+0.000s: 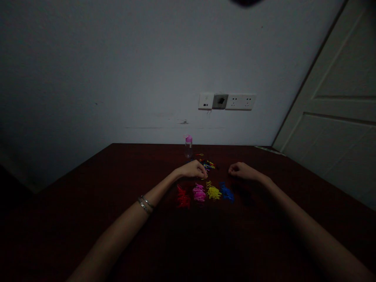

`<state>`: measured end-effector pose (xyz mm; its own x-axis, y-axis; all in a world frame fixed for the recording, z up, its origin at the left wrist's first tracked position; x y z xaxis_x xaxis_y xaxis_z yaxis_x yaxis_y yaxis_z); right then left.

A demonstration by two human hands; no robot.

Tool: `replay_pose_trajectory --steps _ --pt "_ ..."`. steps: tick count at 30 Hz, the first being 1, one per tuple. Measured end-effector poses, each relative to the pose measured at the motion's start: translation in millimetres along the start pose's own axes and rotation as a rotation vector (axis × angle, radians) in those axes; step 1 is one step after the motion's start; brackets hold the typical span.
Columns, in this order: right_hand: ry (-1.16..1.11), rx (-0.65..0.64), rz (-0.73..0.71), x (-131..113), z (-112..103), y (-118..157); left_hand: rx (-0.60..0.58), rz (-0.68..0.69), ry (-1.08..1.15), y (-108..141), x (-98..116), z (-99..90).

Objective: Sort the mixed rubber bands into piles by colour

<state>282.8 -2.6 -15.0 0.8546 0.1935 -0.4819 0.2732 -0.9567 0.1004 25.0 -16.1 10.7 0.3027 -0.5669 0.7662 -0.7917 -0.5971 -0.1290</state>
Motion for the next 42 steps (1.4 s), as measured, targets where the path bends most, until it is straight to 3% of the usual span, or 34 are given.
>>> replay_pose_trajectory --steps 7,14,18,22,26,32,42 --pt "0.008 -0.011 0.010 -1 0 1 -0.038 -0.029 -0.117 -7 4 21.1" --pt "0.021 0.007 -0.011 2 1 0 0.009 -0.019 -0.037 -6 -3 10.9" --pt "0.019 0.057 -0.052 4 2 -4 0.273 -0.066 0.011 0 -28 -19.0" --pt "-0.025 0.236 -0.126 2 9 -11 0.607 -0.172 0.029 18 -62 -54.5" --pt "-0.109 0.316 -0.171 -2 24 -19 0.756 -0.250 0.099 35 -84 -73.1" --pt "-0.110 0.299 -0.155 -9 34 -32 0.783 -0.305 0.165 43 -101 -74.5" --pt "-0.127 0.190 -0.099 -13 25 -37 0.775 -0.269 0.083 43 -113 -70.2"
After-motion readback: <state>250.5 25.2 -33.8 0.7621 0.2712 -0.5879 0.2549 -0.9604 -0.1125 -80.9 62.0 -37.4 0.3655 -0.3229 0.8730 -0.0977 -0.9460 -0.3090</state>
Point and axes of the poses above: each hand's wrist, its own y-axis away from the middle knuckle, its own z-axis out of the palm, x = y × z, the point moved 2 cm from there along -y, towards the middle knuckle, and after that the axes turned 8 degrees about z, right-handed, at the moved point
